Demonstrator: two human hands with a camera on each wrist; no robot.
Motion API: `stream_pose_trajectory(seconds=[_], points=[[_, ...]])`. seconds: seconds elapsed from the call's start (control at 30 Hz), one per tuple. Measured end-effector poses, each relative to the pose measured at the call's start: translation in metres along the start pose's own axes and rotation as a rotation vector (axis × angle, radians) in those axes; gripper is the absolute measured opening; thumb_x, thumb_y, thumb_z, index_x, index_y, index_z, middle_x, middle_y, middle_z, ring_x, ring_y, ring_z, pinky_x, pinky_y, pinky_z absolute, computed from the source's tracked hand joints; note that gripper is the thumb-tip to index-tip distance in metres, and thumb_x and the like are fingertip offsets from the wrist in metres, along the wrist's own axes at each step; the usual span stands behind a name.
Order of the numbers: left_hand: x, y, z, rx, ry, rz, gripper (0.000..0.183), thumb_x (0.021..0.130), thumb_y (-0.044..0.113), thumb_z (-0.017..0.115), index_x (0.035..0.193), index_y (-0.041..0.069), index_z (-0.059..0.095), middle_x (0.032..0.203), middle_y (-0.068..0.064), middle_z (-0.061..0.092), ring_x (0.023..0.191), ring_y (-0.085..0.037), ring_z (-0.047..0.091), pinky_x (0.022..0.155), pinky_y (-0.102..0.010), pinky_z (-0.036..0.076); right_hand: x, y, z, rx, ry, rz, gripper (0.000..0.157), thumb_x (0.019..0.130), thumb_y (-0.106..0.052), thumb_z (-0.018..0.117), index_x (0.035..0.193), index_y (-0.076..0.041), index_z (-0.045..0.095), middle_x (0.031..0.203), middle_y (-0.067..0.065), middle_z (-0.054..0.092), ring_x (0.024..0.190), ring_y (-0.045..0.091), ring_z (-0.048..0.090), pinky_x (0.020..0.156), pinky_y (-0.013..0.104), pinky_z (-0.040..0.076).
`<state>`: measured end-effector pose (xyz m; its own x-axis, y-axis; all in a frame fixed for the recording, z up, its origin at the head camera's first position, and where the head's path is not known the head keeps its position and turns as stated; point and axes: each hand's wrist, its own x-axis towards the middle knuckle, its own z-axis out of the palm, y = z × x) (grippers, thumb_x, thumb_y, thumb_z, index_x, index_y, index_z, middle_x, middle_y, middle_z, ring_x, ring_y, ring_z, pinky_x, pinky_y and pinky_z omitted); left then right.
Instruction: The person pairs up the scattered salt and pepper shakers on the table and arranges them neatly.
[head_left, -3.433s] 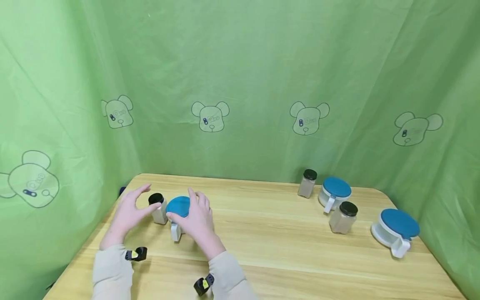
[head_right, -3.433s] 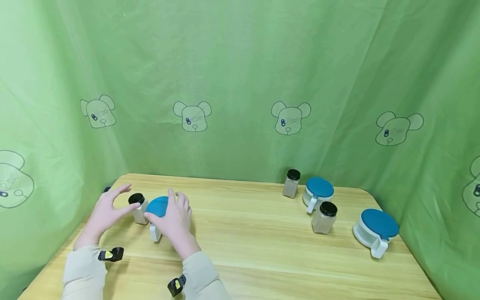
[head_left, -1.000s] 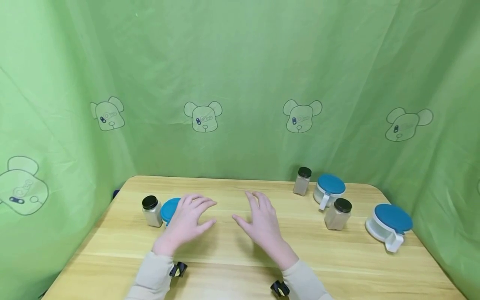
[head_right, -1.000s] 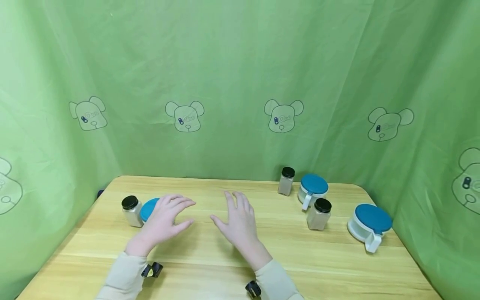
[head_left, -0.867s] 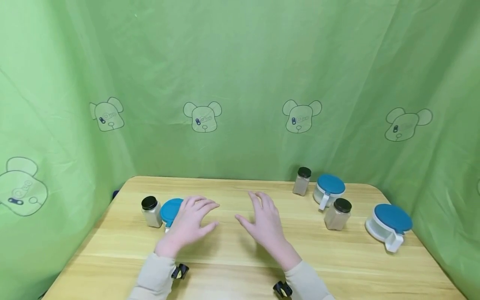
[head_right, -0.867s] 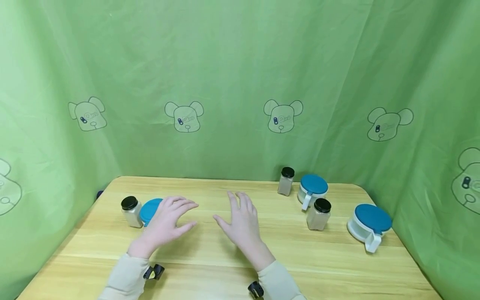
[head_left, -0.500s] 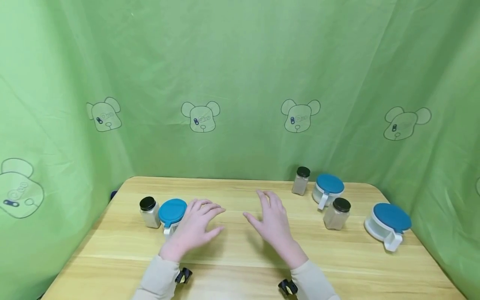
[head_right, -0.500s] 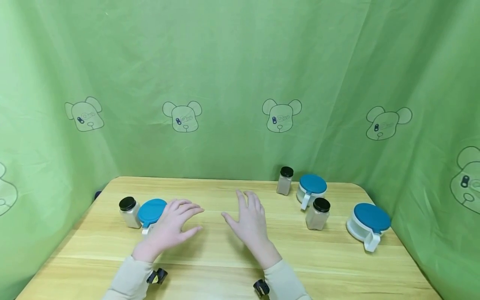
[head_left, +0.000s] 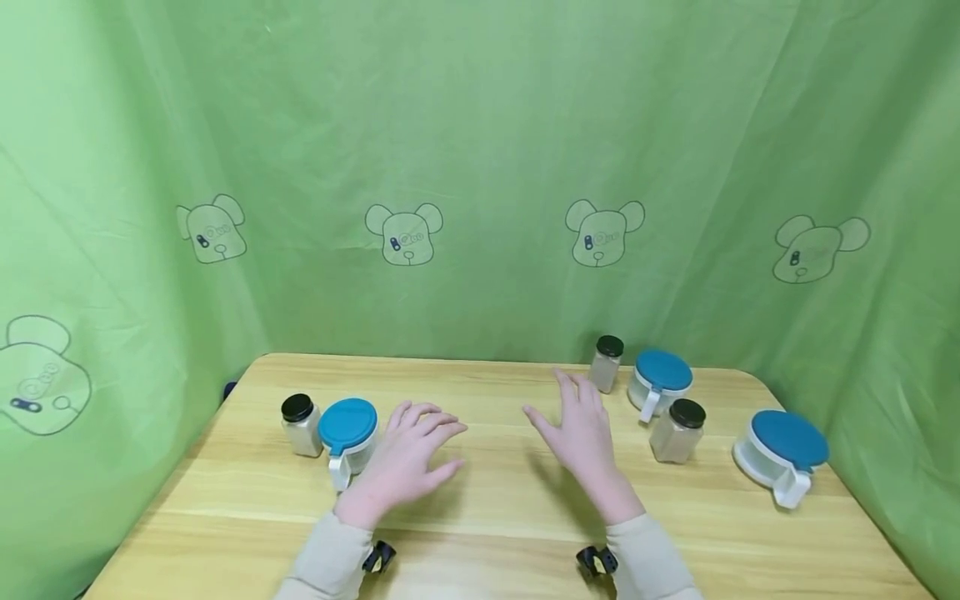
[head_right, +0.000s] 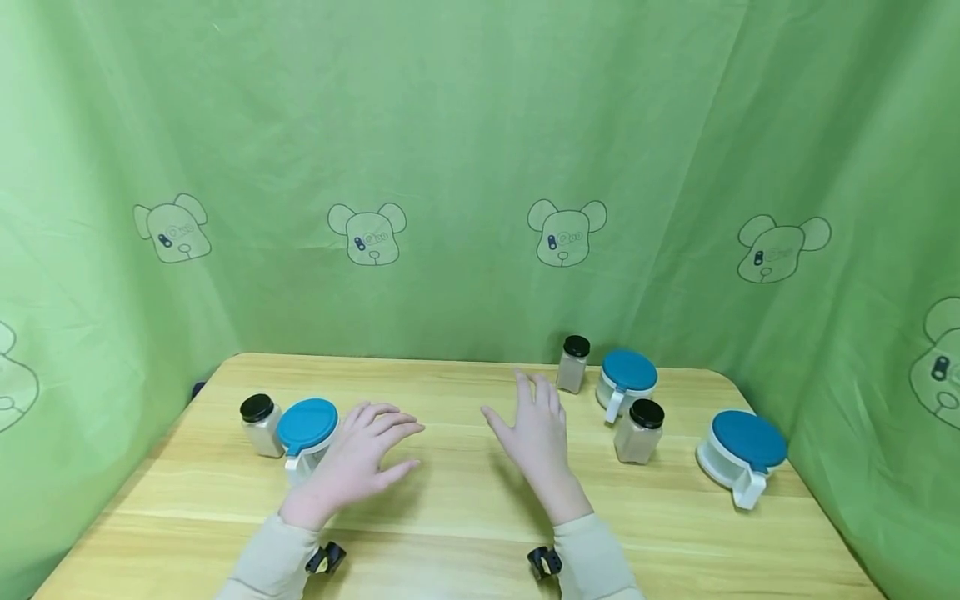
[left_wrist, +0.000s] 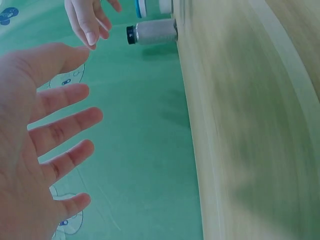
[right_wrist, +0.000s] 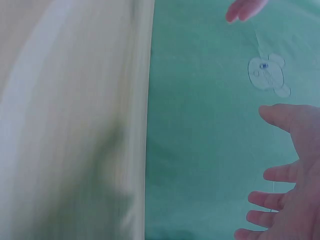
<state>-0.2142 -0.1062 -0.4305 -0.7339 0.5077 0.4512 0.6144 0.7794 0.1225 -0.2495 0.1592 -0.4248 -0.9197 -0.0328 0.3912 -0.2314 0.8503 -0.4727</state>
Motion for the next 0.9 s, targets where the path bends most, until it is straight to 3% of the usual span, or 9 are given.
stream_pose_trajectory(seconds=[0.33, 0.53, 0.9], points=[[0.018, 0.011, 0.009, -0.013, -0.033, 0.034, 0.045, 0.088, 0.041, 0.068, 0.130, 0.024, 0.060, 0.131, 0.003, 0.062, 0.129, -0.024, 0.049, 0.116, -0.055, 0.026, 0.010, 0.029, -0.014, -0.001, 0.037, 0.081, 0.079, 0.089, -0.045, 0.065, 0.148, -0.003, 0.035, 0.145, 0.026, 0.038, 0.135, 0.045, 0.033, 0.108, 0.066, 0.030], [0.033, 0.016, 0.011, -0.016, -0.012, 0.049, 0.044, 0.089, 0.042, 0.066, 0.129, 0.024, 0.061, 0.131, 0.003, 0.063, 0.128, -0.023, 0.050, 0.115, -0.054, 0.029, 0.015, 0.044, -0.022, 0.001, 0.060, 0.135, 0.080, 0.090, -0.045, 0.065, 0.149, -0.003, 0.033, 0.146, 0.028, 0.036, 0.136, 0.047, 0.031, 0.107, 0.069, 0.029], [0.057, 0.026, 0.022, -0.053, -0.023, 0.052, 0.045, 0.092, 0.044, 0.063, 0.131, 0.022, 0.060, 0.133, 0.001, 0.062, 0.128, -0.024, 0.051, 0.115, -0.051, 0.029, 0.018, 0.058, -0.031, -0.002, 0.099, 0.174, 0.080, 0.090, -0.045, 0.065, 0.149, -0.002, 0.032, 0.145, 0.031, 0.035, 0.136, 0.049, 0.028, 0.107, 0.069, 0.027]])
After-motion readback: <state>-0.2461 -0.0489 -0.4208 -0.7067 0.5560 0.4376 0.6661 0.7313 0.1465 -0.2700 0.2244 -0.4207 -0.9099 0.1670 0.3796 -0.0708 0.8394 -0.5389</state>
